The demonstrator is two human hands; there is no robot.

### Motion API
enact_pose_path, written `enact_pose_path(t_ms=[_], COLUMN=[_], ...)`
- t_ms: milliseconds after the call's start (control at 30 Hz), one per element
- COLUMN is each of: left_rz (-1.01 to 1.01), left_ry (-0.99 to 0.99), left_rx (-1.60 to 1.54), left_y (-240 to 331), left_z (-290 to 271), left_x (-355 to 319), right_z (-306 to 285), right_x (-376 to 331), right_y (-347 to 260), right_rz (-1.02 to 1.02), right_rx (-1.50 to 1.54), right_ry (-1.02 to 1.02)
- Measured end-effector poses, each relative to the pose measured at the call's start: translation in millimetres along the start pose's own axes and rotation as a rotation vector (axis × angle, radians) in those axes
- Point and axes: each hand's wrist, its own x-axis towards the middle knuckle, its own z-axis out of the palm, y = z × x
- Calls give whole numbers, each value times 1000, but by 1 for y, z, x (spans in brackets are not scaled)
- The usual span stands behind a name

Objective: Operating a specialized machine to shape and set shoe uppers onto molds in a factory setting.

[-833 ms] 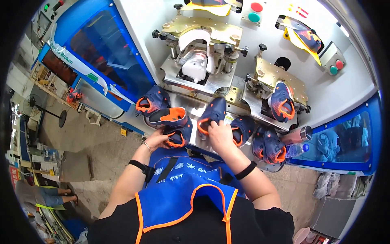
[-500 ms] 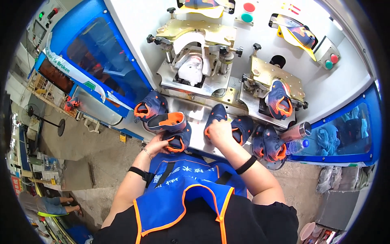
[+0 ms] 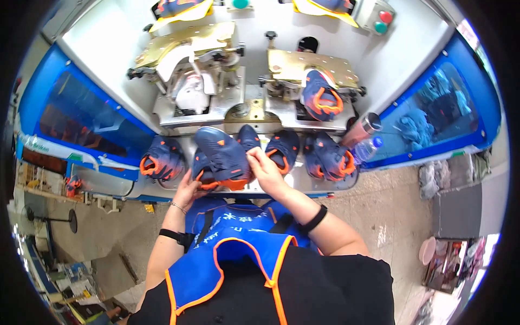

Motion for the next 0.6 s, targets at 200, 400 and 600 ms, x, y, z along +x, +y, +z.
enact_pose_path(t_ms=[200, 400, 600], left_rz=[799, -134, -493], left_ry=[538, -739, -943], left_rx=[1044, 361, 36], left_y=[15, 52, 47], left_z=[75, 198, 300], left_x=[10, -33, -9], right_z=[-75, -110, -147], right_x=[-91, -139, -155], right_y=[-37, -33, -52], right_rz=[171, 411, 192], right_rx=[203, 399, 441], right_ry=[311, 543, 872])
